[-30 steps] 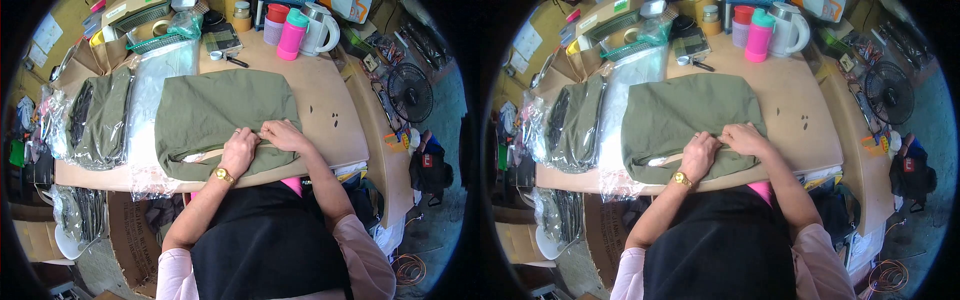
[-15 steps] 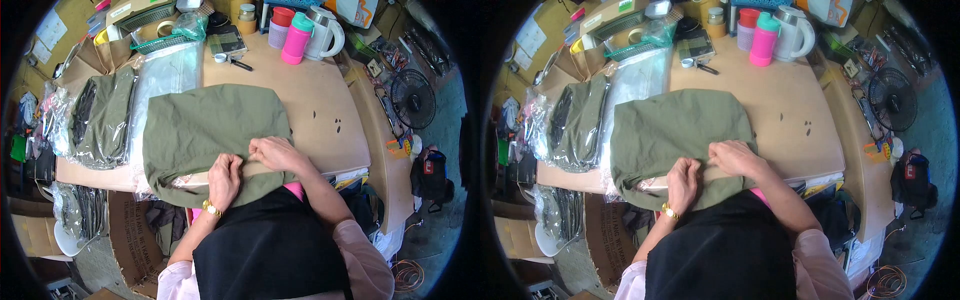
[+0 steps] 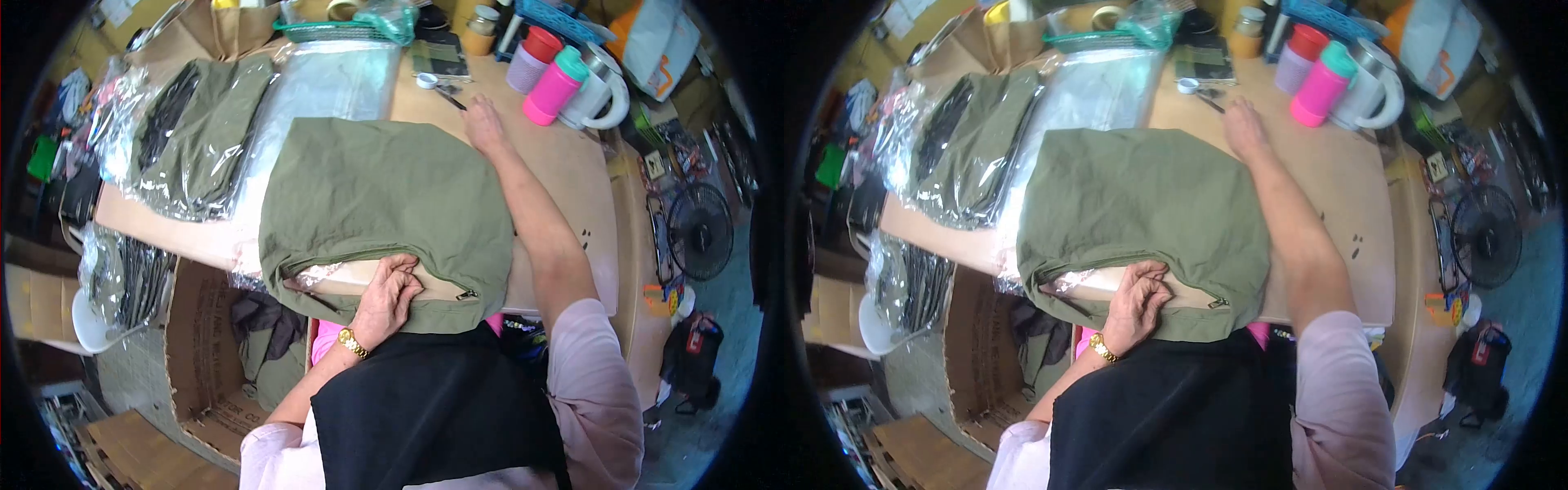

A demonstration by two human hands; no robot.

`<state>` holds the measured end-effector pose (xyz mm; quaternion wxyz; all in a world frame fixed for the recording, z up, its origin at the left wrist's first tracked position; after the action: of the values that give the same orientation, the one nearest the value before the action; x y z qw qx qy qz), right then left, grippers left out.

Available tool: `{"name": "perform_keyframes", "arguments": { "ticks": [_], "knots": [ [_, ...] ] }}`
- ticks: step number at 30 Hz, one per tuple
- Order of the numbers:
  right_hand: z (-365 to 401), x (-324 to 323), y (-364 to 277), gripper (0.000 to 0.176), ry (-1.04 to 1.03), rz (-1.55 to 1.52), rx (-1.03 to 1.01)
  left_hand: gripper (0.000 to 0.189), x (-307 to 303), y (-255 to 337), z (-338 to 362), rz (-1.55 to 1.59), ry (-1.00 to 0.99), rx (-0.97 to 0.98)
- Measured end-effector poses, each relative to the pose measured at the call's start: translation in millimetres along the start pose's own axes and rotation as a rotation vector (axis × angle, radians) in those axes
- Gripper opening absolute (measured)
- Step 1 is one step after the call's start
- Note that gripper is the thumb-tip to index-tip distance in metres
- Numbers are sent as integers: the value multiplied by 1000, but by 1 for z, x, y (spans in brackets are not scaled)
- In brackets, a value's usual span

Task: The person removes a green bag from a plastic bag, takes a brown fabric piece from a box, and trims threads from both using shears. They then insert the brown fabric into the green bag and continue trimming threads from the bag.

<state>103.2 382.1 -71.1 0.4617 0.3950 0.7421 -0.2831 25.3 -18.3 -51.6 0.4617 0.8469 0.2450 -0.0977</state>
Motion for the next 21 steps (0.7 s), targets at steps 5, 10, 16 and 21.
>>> {"name": "perform_keyframes", "arguments": {
  "ticks": [5,10,16,21],
  "knots": [
    [9,-29,47,18,-357,-617,390,7,0,-5,6,48,-3,-76],
    [118,-152,-31,23,-645,-1098,344,7,-2,-6,6,59,-14,-63],
    [215,-207,-99,28,-568,-309,-233,9,-4,-3,3,53,-22,-55],
    [236,-199,-109,28,-300,-31,-635,9,-3,-2,5,67,18,-74]
  ]
}}
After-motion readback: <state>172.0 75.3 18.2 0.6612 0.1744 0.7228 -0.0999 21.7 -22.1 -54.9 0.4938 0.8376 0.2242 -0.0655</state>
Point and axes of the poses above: each hand's wrist, its own z-axis away from the middle knuckle, its own x-axis out of the palm, y = z × x, the point moved 5 cm from there along -z, towards the middle knuckle, and after that the axes turned 11 degrees about x, right-handed, at the moved point
